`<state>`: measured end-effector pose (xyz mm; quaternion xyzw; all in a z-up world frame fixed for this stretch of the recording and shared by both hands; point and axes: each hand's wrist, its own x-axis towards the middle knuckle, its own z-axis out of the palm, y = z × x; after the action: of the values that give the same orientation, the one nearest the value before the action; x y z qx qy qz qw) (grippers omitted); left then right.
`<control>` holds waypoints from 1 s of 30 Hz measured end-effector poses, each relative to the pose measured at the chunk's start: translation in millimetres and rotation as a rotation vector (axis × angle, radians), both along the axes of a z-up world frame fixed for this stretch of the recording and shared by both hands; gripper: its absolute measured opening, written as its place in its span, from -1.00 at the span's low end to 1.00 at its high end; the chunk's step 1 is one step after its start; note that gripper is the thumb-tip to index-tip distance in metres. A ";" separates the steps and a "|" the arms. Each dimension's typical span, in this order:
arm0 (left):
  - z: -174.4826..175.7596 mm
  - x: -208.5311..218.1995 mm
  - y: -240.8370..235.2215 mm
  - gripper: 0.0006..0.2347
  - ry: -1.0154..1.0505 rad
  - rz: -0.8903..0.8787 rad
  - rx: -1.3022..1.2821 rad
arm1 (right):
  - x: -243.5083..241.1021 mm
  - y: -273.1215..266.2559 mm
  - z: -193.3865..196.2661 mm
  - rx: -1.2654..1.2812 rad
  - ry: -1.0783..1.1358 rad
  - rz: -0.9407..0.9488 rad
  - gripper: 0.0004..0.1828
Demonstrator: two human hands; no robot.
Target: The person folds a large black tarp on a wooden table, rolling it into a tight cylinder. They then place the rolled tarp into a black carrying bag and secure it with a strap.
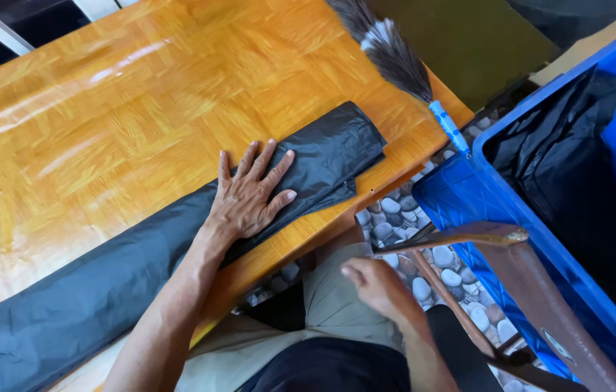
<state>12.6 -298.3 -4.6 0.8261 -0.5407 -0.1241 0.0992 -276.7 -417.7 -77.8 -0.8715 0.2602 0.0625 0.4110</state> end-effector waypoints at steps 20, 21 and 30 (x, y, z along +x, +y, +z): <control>12.0 -6.3 -4.7 -0.43 -0.017 0.001 0.070 | 113.1 -54.1 36.0 1.477 -0.764 -0.826 -0.83; 11.0 -7.3 -3.3 -0.43 -0.010 -0.003 0.055 | 119.5 -51.2 47.7 1.389 -0.702 -0.822 -0.71; -5.0 -7.7 2.4 -0.46 -0.111 -0.094 -0.102 | 169.6 -12.5 39.7 0.607 -0.829 -0.716 -0.26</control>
<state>4.8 -295.9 -9.6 0.7993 -0.5891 -0.0550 0.1050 -107.1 -430.2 -38.0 -0.5267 0.3255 -0.3512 0.7024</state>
